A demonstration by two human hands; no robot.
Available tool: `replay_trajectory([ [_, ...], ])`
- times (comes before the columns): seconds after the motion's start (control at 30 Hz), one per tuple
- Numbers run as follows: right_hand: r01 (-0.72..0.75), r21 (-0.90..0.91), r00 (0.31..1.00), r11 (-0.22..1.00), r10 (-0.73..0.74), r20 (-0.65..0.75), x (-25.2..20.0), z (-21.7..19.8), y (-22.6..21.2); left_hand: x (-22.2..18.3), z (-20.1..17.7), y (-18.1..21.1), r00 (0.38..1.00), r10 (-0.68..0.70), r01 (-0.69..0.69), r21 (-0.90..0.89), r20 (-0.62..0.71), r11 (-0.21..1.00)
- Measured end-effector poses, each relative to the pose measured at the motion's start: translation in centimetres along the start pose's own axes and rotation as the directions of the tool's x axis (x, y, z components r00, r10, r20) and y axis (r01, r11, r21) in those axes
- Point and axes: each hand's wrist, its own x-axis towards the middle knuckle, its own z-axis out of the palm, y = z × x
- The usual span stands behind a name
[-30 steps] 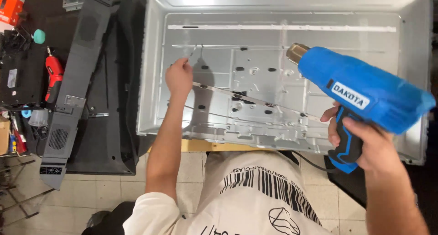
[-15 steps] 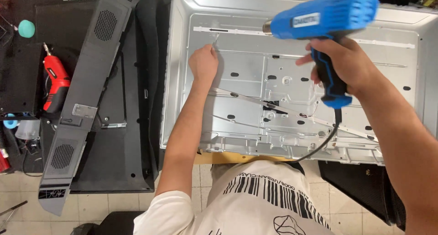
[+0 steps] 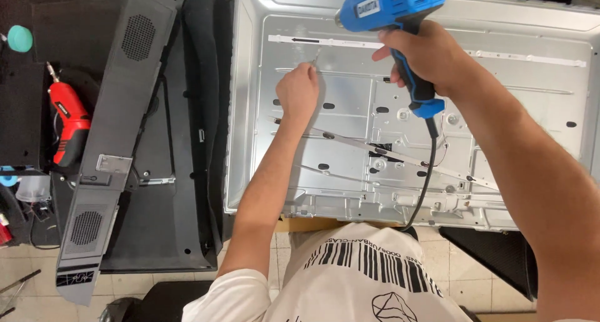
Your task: Removing LED backlight strips from a television panel using a heat gun and a prying tool
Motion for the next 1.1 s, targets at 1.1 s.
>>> replay_trajectory([
  [1.1, 0.053, 0.090, 0.995, 0.994, -0.061, 0.081, 5.2, 1.4, 1.6, 3.9, -4.9, -0.2, 0.965, 0.258, -0.262, 0.157, 0.045, 0.952],
])
